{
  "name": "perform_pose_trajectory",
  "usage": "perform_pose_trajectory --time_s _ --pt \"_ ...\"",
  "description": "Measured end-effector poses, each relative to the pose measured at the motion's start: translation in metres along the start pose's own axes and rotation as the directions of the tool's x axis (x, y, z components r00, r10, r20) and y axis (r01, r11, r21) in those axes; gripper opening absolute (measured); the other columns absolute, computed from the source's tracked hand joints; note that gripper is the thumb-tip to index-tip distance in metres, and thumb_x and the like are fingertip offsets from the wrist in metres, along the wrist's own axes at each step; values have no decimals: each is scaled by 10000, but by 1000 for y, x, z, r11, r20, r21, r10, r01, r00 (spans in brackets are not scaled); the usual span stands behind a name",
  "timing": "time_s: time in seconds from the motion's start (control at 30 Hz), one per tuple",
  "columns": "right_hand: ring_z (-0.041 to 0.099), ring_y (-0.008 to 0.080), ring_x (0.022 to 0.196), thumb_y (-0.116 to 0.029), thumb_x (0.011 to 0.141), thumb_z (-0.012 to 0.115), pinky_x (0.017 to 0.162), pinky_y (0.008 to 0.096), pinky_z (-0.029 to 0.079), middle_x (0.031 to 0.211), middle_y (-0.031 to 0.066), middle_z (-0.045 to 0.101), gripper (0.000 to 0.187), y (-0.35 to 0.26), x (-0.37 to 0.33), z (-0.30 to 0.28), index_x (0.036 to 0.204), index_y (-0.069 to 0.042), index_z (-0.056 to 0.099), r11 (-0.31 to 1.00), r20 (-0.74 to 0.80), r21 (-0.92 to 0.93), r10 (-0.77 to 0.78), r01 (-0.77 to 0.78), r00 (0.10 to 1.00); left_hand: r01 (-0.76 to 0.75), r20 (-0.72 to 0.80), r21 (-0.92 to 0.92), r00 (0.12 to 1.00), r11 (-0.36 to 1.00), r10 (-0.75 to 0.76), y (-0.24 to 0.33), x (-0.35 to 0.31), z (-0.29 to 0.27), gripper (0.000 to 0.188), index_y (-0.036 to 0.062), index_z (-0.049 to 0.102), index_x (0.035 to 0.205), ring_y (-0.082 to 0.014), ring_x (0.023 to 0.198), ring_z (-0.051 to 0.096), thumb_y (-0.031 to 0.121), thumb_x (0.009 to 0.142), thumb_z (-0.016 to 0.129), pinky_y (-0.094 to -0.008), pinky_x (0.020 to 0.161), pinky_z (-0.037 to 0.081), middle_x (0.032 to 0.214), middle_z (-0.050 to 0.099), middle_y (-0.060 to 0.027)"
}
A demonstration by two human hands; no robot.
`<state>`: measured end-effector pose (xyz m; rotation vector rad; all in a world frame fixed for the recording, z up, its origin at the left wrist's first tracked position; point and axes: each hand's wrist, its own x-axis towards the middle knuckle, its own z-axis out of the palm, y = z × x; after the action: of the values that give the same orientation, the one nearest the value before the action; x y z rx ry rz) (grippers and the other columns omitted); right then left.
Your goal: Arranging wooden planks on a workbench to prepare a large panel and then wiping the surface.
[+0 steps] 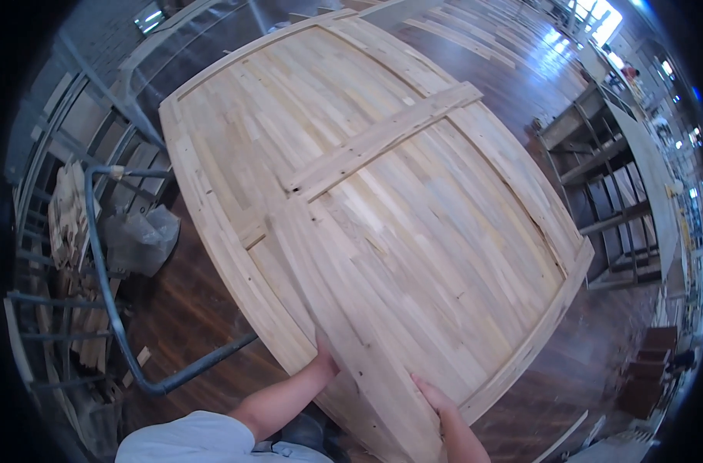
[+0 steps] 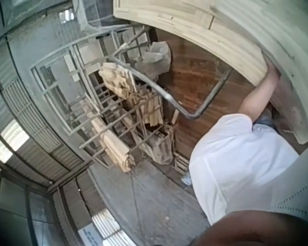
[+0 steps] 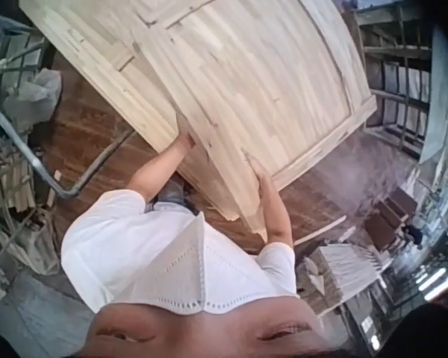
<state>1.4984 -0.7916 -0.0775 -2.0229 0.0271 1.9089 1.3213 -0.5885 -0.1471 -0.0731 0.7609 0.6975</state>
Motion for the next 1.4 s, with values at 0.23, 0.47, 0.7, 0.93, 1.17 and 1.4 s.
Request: perform_pose_trajectory --time_s 0.23,0.47,0.7,0.93,1.17,1.4 --pt "475 269 1198 -652 855 400 1024 331 324 1266 156 539 743 80 -61 22 1258 -42 533 998 -44 -65 13 -16 999 75 -95 121 993 990 -63 -24 -72 -20 609 102 374 1347 -292 1200 442 530 929 262 -413 1000 394 1318 449 -97" --pt "466 286 1213 -716 826 370 1034 336 320 1295 141 520 776 146 -143 56 1271 -101 532 993 4 -71 -93 93 996 319 54 621 894 716 -446 -33 -145 -73 662 139 308 1394 -297 1266 371 593 915 253 -439 1047 333 1428 338 -73" --pt "467 289 1212 -740 822 330 1032 350 324 1307 149 506 824 290 -196 86 1232 -63 558 968 -132 93 -221 234 966 351 136 768 728 536 -672 -106 -214 -45 652 136 317 1387 -293 1258 381 585 918 253 -436 1041 339 1413 354 -73" --pt "453 302 1223 -713 852 299 1032 372 322 1305 177 497 800 422 -266 101 1216 -54 570 875 -146 368 -280 315 949 356 188 795 625 491 -757 -228 -337 -79 643 134 327 1380 -290 1249 391 577 920 253 -433 1035 346 1398 370 -73" --pt "454 299 1221 -680 875 295 1026 379 330 1299 172 505 764 553 -332 76 1222 -55 565 837 -260 417 -263 354 929 406 179 811 513 421 -840 -352 -427 -91 633 132 336 1373 -286 1240 401 569 923 253 -430 1030 352 1382 387 -73" --pt "453 258 1224 -637 896 326 1021 359 337 1304 152 507 710 641 -348 27 1246 -59 543 738 -368 533 -239 414 899 504 162 777 418 377 -894 -481 -462 -74 624 130 345 1367 -282 1231 411 561 926 253 -427 1024 359 1367 403 -73"
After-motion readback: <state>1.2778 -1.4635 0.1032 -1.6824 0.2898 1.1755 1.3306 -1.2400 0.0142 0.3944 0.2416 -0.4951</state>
